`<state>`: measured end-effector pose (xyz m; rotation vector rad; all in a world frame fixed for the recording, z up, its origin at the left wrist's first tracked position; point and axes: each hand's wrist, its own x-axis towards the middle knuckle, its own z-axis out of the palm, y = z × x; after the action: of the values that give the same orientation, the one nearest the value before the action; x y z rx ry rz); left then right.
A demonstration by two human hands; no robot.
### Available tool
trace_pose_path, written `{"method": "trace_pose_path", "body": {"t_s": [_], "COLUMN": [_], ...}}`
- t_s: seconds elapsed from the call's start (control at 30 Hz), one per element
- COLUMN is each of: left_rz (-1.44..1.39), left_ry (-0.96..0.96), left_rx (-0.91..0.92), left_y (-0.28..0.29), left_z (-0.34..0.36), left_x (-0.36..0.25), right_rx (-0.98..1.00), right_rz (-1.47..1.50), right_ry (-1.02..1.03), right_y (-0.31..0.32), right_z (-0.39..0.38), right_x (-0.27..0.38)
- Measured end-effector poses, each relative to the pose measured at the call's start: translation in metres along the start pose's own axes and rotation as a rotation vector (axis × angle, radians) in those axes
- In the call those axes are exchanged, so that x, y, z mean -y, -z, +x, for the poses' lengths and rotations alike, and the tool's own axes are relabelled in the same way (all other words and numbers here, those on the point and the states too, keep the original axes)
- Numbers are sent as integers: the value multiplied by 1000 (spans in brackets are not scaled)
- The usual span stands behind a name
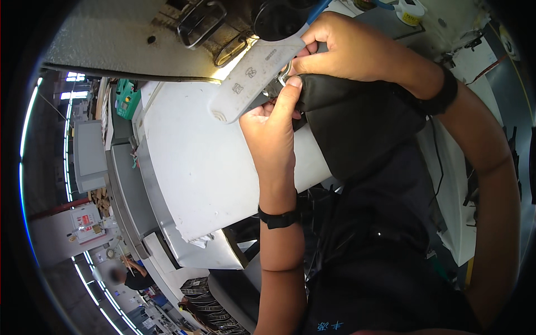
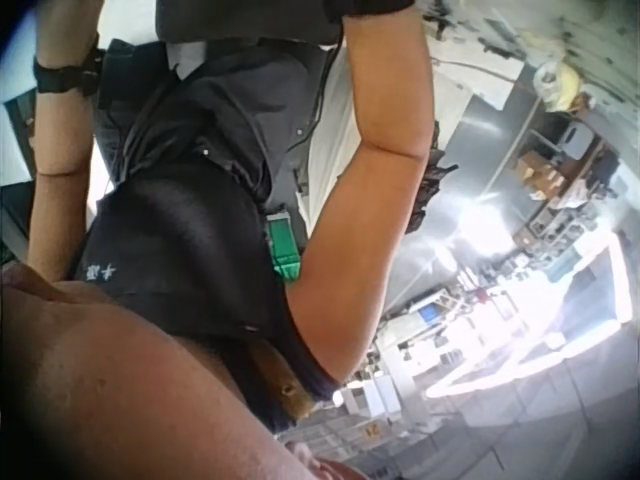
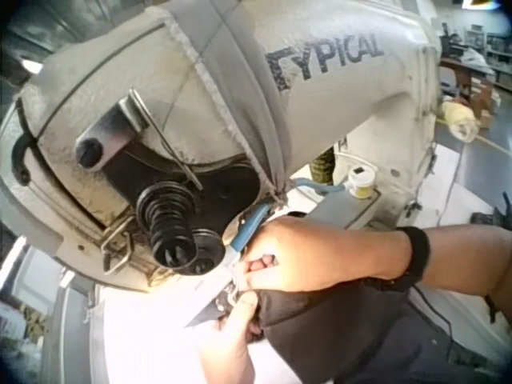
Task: Sewing and inspecting a bag using a sewing machine in a workshop.
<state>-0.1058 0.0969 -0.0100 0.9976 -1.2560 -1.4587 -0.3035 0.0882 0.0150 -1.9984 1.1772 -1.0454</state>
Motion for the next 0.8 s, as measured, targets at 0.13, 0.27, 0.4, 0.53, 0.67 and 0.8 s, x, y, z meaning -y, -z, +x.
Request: {"method": "trace_pose_path", "body": {"t_s": [0.13,0.27,0.4,0.53,0.67,0.8], "left_rz": [-10,-6,10,13,16,41], "left_ry": [18,0,28,20,-1,15], "left_rx": [-9,-14,-30,-23,-5,-14], "left_y": [-1,-1,-1,-2,-2,-1], "left_z": [1,1,1,1,3,3], "left_x": [-1,-1,-2,-4,-4,-4], "right_rx": [-36,-76,-117,-44,-27,-67], "right_rz": [12,-5,-40,-116,-38,-64], "right_ry": [3,36,56,-52,11,67], "right_y": [0,-4,-5,-1,2,1], "right_z": [1,2,2,3,2,2], "right_x": [1,-3,-3,-2,1,1]}}
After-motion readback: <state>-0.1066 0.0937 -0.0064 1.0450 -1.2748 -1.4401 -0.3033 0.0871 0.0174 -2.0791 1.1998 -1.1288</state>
